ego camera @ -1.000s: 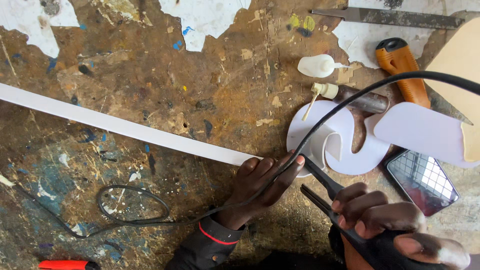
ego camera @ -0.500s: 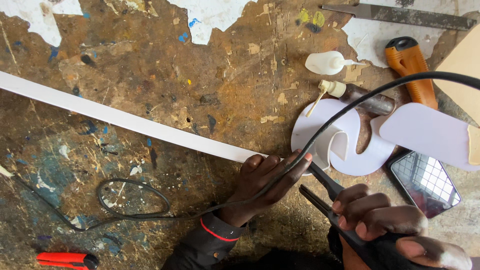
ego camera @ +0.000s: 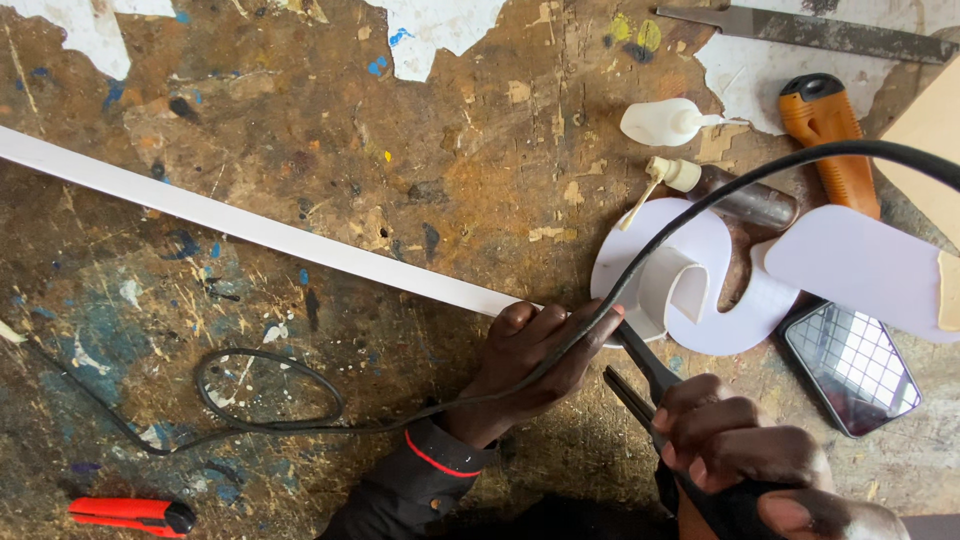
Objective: The person uses a heat gun to warm a white plastic strip and then presses it onto a white plastic letter-shaped piece. They apply glue from a bottle to the joint and press the parts together to secure the assembly.
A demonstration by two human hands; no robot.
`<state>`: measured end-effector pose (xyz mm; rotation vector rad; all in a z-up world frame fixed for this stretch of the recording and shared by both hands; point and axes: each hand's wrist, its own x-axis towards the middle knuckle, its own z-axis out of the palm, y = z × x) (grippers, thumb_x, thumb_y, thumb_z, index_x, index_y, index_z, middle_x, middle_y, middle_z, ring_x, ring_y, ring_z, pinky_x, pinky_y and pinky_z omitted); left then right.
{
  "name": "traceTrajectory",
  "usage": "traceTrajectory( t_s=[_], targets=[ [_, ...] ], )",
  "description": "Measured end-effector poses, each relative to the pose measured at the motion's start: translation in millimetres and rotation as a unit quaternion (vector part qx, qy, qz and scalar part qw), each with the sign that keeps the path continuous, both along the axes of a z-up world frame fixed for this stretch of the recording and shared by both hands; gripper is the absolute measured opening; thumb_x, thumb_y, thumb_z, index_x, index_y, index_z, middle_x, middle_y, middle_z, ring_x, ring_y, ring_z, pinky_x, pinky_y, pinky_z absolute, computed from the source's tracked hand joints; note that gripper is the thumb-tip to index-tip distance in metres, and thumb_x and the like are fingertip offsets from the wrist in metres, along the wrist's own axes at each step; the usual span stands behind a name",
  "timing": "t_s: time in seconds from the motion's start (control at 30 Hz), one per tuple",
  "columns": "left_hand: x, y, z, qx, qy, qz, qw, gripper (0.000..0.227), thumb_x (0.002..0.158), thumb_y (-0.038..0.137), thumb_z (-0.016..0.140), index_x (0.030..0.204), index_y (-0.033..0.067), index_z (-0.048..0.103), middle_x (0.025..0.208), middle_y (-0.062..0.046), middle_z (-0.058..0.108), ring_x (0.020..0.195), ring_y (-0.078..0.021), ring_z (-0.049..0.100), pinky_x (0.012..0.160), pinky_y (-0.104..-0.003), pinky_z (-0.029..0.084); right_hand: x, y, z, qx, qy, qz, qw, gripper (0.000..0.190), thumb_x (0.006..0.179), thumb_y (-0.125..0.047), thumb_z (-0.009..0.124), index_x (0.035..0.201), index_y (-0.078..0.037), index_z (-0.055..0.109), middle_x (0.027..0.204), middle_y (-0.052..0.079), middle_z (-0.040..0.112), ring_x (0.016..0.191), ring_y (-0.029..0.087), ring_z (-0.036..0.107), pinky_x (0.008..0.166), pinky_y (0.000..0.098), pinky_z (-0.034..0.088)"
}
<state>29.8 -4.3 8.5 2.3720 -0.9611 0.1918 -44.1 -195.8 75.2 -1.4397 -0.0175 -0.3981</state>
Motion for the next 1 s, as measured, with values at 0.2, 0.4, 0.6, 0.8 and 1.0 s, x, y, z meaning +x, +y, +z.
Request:
traceTrajectory(
  t_s=[0.2, 0.4, 0.6, 0.8, 1.0],
  targets=[
    [-2, 0, -5, -0.041, -0.004, -0.004, 0.999, 0.029, 0.117, 0.004, 0.059, 0.144, 0.0058, 0.071, 0.139, -0.005, 0.078, 0.086, -0.0205, 0.061, 0.078, -0.038, 0.038, 3, 17, 16, 0.023, 0.008, -0.039, 0.999, 0.024, 0.114, -0.029, 0.049, 0.095, -0.015, 0.054, 0.092, -0.001, 0.06, 0.071, 0.02, 0.065, 0.078, 0.0446, 0.06],
    [0, -1, -4, -0.073, 0.017, 0.006, 0.997, 0.025, 0.112, 0.006, 0.075, 0.136, 0.0088, 0.071, 0.138, -0.002, 0.08, 0.092, -0.0209, 0.062, 0.084, -0.039, 0.041, 4, -4, -4, 0.0, -0.082, 0.052, 0.995, 0.019, 0.119, -0.028, 0.049, 0.11, -0.016, 0.06, 0.099, 0.002, 0.064, 0.078, 0.023, 0.072, 0.081, 0.0442, 0.067],
    [1, -1, -5, -0.058, -0.014, 0.007, 0.998, 0.017, 0.122, 0.014, 0.063, 0.136, 0.0099, 0.071, 0.134, 0.0, 0.08, 0.089, -0.0177, 0.062, 0.084, -0.036, 0.04, 9, 24, 19, 0.004, -0.031, -0.068, 0.997, 0.014, 0.122, -0.03, 0.05, 0.113, -0.026, 0.061, 0.087, 0.005, 0.057, 0.07, 0.024, 0.062, 0.071, 0.0433, 0.064],
    [-2, 2, -9, -0.037, -0.011, -0.007, 0.999, 0.054, 0.105, 0.0, 0.059, 0.158, 0.0088, 0.065, 0.146, 0.001, 0.081, 0.098, -0.0206, 0.066, 0.091, -0.039, 0.044, 19, 28, 39, 0.007, -0.049, -0.034, 0.998, 0.015, 0.123, -0.032, 0.047, 0.131, -0.025, 0.057, 0.095, 0.009, 0.06, 0.077, 0.027, 0.067, 0.08, 0.0459, 0.067],
    [-3, 1, -8, -0.028, -0.012, -0.001, 1.0, 0.059, 0.101, -0.004, 0.063, 0.159, 0.0081, 0.063, 0.124, 0.006, 0.081, 0.092, -0.0225, 0.061, 0.088, -0.04, 0.043, 25, 26, 24, 0.027, -0.146, -0.067, 0.987, 0.051, 0.12, -0.068, 0.052, 0.134, -0.019, 0.057, 0.096, 0.009, 0.056, 0.069, 0.024, 0.063, 0.072, 0.0423, 0.064]
  ],
)
